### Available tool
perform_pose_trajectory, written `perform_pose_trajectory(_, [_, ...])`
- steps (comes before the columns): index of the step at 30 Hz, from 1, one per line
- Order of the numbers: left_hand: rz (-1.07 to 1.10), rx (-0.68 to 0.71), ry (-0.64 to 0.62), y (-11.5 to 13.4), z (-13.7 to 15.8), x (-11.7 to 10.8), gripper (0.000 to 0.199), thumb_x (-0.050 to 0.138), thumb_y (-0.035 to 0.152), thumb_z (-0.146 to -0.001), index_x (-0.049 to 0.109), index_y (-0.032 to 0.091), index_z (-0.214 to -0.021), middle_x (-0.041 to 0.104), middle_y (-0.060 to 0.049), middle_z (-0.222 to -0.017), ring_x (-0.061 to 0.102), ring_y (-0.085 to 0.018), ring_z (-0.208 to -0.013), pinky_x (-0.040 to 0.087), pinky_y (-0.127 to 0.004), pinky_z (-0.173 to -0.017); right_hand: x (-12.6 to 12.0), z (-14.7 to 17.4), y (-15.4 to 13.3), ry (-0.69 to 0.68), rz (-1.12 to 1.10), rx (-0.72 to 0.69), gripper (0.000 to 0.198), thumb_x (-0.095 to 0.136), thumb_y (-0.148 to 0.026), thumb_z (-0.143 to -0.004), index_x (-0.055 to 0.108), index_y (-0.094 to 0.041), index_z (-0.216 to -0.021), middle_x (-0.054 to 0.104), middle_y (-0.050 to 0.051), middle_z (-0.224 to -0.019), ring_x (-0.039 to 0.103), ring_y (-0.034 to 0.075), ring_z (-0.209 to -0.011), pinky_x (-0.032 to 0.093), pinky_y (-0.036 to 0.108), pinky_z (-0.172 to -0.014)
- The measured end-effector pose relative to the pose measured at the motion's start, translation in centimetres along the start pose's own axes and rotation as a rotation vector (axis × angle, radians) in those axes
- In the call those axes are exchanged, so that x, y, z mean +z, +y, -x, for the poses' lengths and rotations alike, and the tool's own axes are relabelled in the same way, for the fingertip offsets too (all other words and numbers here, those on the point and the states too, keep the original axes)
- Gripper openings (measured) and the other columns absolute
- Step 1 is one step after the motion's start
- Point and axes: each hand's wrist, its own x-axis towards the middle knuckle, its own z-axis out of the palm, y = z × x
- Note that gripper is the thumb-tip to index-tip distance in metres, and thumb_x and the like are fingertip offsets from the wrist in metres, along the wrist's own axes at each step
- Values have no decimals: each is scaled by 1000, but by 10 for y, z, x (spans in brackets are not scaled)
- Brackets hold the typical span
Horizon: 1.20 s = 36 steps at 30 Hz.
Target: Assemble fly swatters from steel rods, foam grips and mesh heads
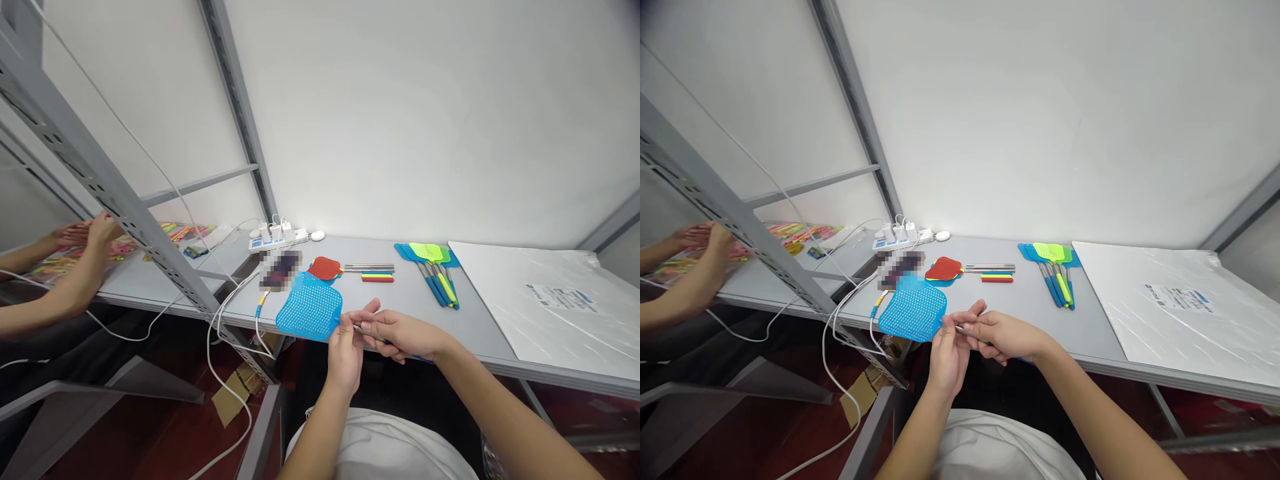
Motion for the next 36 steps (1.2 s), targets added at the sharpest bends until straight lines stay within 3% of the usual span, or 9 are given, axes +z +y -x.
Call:
perform_pose_trajectory(2, [-2, 5, 12, 0, 1, 0, 45, 43, 51, -96, 69, 15, -92, 66, -16, -123, 54, -30, -125, 38, -47, -105, 6, 4, -4, 131, 223, -95, 44, 38, -52, -97, 62, -17, -85, 49, -4, -57, 43, 10, -49, 37, 24, -51])
perform_pose_trajectory(4, [2, 21, 31, 1, 1, 2, 45, 43, 51, -96, 69, 15, -91, 66, -15, -123, 54, -30, -125, 37, -47, -106, 15, 8, -5, 332, 523, -168, 37, 37, -43, -99, 65, -20, -96, 65, 2, -76, 57, 14, -65, 39, 26, -60])
perform_pose_trajectory(6, [11, 44, 48, 3, 1, 3, 44, 43, 51, -96, 68, 16, -90, 67, -15, -122, 53, -29, -126, 34, -47, -108, 24, 9, -3, 482, 785, -173, 33, 36, -39, -100, 64, -23, -108, 71, 5, -92, 63, 19, -75, 38, 29, -64])
perform_pose_trajectory(9, [34, 50, 41, 4, 1, 4, 43, 42, 49, -97, 68, 17, -87, 66, -13, -124, 53, -29, -126, 32, -48, -110, 29, 10, 5, 552, 963, -173, 33, 36, -38, -101, 63, -21, -108, 73, 6, -96, 66, 22, -79, 38, 30, -64])
perform_pose_trajectory(18, [-58, 55, -68, -4, 3, 7, 44, 50, 50, -93, 61, 19, -123, 56, -14, -137, 51, -30, -128, 35, -47, -109, 23, 16, 15, 595, 810, -210, 32, 35, -35, -101, 63, -23, -91, 72, 1, -84, 63, 16, -69, 37, 25, -61])
perform_pose_trajectory(24, [-62, 48, 91, -12, 5, 13, 30, 52, 40, -94, 68, 16, -100, 64, -14, -126, 60, -27, -117, 41, -44, -104, 23, 16, 22, 681, 988, -223, 31, 35, -36, -102, 63, -21, -98, 72, 3, -88, 64, 17, -71, 32, 28, -59])
perform_pose_trajectory(29, [-127, 86, 200, -11, 14, 21, 29, 56, 43, -92, 68, 16, -92, 68, -13, -118, 64, -27, -111, 44, -44, -101, 30, 18, 32, 822, 1155, -375, 31, 40, -34, -101, 64, -19, -89, 69, 4, -73, 59, 16, -64, 29, 31, -61])
perform_pose_trajectory(33, [-198, 171, 263, -8, 21, 26, 28, 54, 41, -93, 68, 17, -93, 67, -12, -120, 65, -26, -108, 47, -43, -99, 36, 20, 29, 901, 1070, -503, 25, 47, -31, -98, 65, -20, -85, 66, 4, -69, 56, 16, -63, 31, 30, -63])
perform_pose_trajectory(36, [-204, 146, 255, -5, 18, 25, 26, 58, 39, -91, 69, 16, -93, 67, -12, -119, 64, -27, -109, 48, -43, -98, 34, 20, 26, 864, 921, -479, 26, 47, -33, -98, 65, -19, -85, 64, 3, -68, 55, 15, -61, 33, 28, -61])
